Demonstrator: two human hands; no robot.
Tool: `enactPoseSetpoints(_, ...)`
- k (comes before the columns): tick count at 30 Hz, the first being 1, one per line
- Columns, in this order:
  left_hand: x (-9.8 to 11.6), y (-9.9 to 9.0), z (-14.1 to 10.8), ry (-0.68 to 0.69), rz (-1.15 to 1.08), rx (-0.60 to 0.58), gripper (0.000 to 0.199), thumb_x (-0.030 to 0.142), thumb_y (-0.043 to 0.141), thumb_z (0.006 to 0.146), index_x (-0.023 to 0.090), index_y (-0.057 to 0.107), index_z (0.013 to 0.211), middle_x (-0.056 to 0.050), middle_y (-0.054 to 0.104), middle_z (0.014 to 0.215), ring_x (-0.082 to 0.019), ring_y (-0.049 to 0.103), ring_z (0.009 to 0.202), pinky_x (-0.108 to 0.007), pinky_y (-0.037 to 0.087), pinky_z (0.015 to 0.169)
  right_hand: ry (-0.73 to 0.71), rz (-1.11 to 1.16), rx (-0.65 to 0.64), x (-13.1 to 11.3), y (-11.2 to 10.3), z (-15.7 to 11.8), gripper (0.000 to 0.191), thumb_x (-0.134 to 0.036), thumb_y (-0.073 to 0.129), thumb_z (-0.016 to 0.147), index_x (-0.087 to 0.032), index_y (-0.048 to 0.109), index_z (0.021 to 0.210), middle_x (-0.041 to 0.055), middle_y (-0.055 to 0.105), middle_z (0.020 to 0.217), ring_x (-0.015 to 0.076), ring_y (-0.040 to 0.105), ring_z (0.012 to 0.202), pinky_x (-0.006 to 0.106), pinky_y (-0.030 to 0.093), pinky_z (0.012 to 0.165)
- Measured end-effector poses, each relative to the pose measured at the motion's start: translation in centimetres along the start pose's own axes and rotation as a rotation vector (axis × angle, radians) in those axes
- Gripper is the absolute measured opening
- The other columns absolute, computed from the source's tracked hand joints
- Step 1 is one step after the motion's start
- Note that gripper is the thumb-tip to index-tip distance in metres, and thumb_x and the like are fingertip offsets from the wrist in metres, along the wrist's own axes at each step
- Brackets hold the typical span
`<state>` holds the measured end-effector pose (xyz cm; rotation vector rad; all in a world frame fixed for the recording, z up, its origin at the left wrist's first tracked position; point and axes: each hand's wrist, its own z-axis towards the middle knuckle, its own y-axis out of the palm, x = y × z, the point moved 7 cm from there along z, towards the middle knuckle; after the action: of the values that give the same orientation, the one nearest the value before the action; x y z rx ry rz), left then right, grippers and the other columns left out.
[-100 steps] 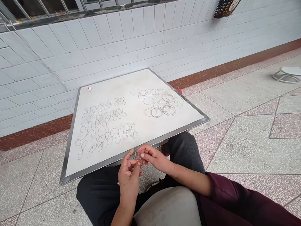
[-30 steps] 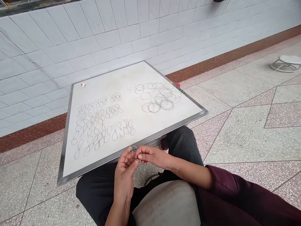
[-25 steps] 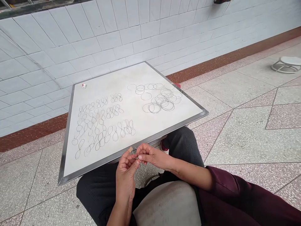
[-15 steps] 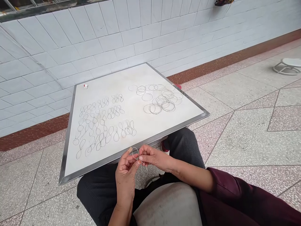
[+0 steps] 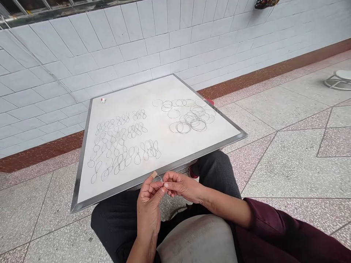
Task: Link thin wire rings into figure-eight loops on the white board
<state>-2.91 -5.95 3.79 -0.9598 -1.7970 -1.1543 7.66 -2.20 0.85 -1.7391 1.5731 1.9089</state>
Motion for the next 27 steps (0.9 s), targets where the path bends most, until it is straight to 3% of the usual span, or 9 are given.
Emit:
enactPoseSetpoints(8,0.0,-0.8,0.1,0.000,-0.039,0.040,0.051,0.024,0.084,0.066,0.024,0.067,0.114,0.003,0.068,0.080,-0.012,0.062,0.069,-0.027,0.049,0.069,-0.002,0.033,0.009,-0.3,0.5,-0.5,0.043,-0.055,0.075,0.077,-0.018,0.058,0.089,-0.0006,0.061,0.081,0.0105,0.054,0.070,0.025,0.041,0.066)
enactPoseSetpoints(11,0.0,-1.4,0.2,0.003,-0.058,0.086,0.050,0.025,0.084,0.066,0.023,0.067,0.113,0.002,0.068,0.081,-0.013,0.062,0.073,-0.027,0.048,0.072,-0.097,-0.120,0.009,-0.9,0.8,-0.7,0.039,-0.053,0.073,0.081,-0.019,0.059,0.093,0.0008,0.061,0.086,0.0123,0.056,0.077,0.027,0.042,0.069)
enactPoseSetpoints(16,0.2,-1.4,0.2,0.005,-0.055,0.100,0.051,0.026,0.085,0.066,0.022,0.067,0.113,0.001,0.068,0.083,-0.012,0.062,0.071,-0.027,0.048,0.072,-0.252,-0.308,0.089,-1.3,0.9,-0.6,0.032,-0.048,0.074,0.080,-0.020,0.059,0.086,-0.0018,0.059,0.076,0.0114,0.051,0.065,0.028,0.041,0.063)
enactPoseSetpoints(22,0.5,-1.3,0.1,-0.013,-0.036,0.085,0.051,0.029,0.084,0.068,0.020,0.066,0.115,-0.002,0.072,0.086,-0.012,0.063,0.074,-0.028,0.049,0.075,-0.372,-0.405,0.143,-1.9,0.8,-0.8,0.024,-0.045,0.068,0.086,-0.022,0.062,0.087,0.0010,0.062,0.081,0.0157,0.057,0.075,0.031,0.045,0.069)
enactPoseSetpoints(27,0.3,-1.6,0.3,-0.015,-0.049,0.100,0.050,0.028,0.086,0.065,0.019,0.067,0.110,-0.002,0.072,0.083,-0.012,0.063,0.072,-0.027,0.050,0.073,-0.490,-0.678,0.197,-3.1,0.8,-1.6,0.017,-0.040,0.065,0.090,-0.024,0.067,0.087,0.0033,0.062,0.083,0.0173,0.057,0.077,0.032,0.045,0.069)
